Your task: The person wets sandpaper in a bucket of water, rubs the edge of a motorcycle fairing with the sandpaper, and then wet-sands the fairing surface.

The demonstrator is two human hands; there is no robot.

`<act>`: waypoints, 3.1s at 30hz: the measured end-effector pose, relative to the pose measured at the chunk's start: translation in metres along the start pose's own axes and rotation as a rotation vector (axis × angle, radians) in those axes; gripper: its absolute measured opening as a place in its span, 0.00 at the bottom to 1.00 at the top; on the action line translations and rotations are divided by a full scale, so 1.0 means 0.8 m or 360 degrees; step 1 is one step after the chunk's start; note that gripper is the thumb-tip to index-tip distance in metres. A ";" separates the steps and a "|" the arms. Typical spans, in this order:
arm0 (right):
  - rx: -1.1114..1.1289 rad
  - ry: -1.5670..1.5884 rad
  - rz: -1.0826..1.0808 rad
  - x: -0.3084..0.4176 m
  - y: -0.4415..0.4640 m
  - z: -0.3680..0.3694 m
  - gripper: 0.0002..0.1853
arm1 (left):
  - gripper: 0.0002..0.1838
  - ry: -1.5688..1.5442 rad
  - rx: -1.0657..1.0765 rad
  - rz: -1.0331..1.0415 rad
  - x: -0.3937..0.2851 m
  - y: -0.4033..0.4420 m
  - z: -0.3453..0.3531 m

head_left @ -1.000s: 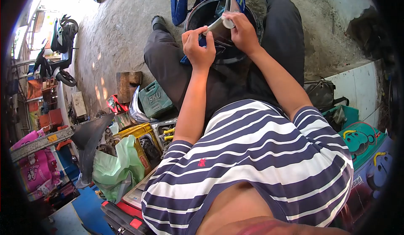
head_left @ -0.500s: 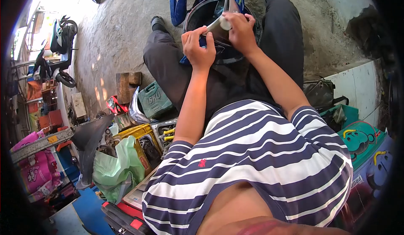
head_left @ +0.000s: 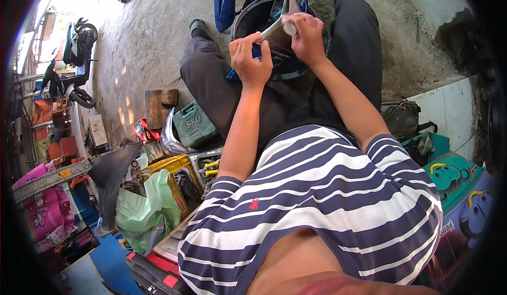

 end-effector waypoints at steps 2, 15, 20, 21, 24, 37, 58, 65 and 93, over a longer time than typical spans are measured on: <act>-0.0096 -0.0032 0.0076 -0.015 0.000 -0.004 0.27 | 0.09 0.0013 0.0005 -0.0002 -0.002 0.002 -0.002; 0.0054 0.0404 0.0031 -0.005 0.005 -0.001 0.28 | 0.11 0.0032 0.0018 0.0041 -0.005 -0.001 0.000; 0.0148 0.0434 -0.0204 0.025 0.008 0.002 0.26 | 0.11 0.0012 0.0021 0.0028 -0.001 -0.001 0.001; 0.0123 0.0438 -0.0085 0.013 0.005 0.003 0.26 | 0.11 0.0016 0.0024 0.0036 -0.002 -0.002 0.002; -0.0018 0.0476 0.0210 -0.016 0.003 0.002 0.24 | 0.10 0.0027 0.0014 0.0058 -0.002 0.000 0.002; -0.0001 0.0480 0.0015 0.002 0.007 -0.002 0.24 | 0.10 0.0022 0.0018 0.0074 -0.003 -0.002 0.003; -0.0031 0.0442 -0.0138 0.014 0.013 0.000 0.25 | 0.10 0.0030 0.0018 0.0080 -0.003 -0.001 0.002; -0.0034 0.0371 -0.0034 0.004 0.011 -0.003 0.24 | 0.10 0.0022 0.0015 0.0068 -0.004 -0.002 0.002; -0.0069 0.0415 0.0090 -0.009 0.006 0.002 0.22 | 0.09 0.0021 0.0003 0.0090 -0.002 -0.003 0.005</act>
Point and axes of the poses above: each hand's wrist, its own y-axis towards the middle knuckle, its own z-axis out of the palm, x = y × z, the point moved 10 cm from there along y, towards the middle knuckle, and after that the axes turned 7 degrees about y, right-handed, at the moved point
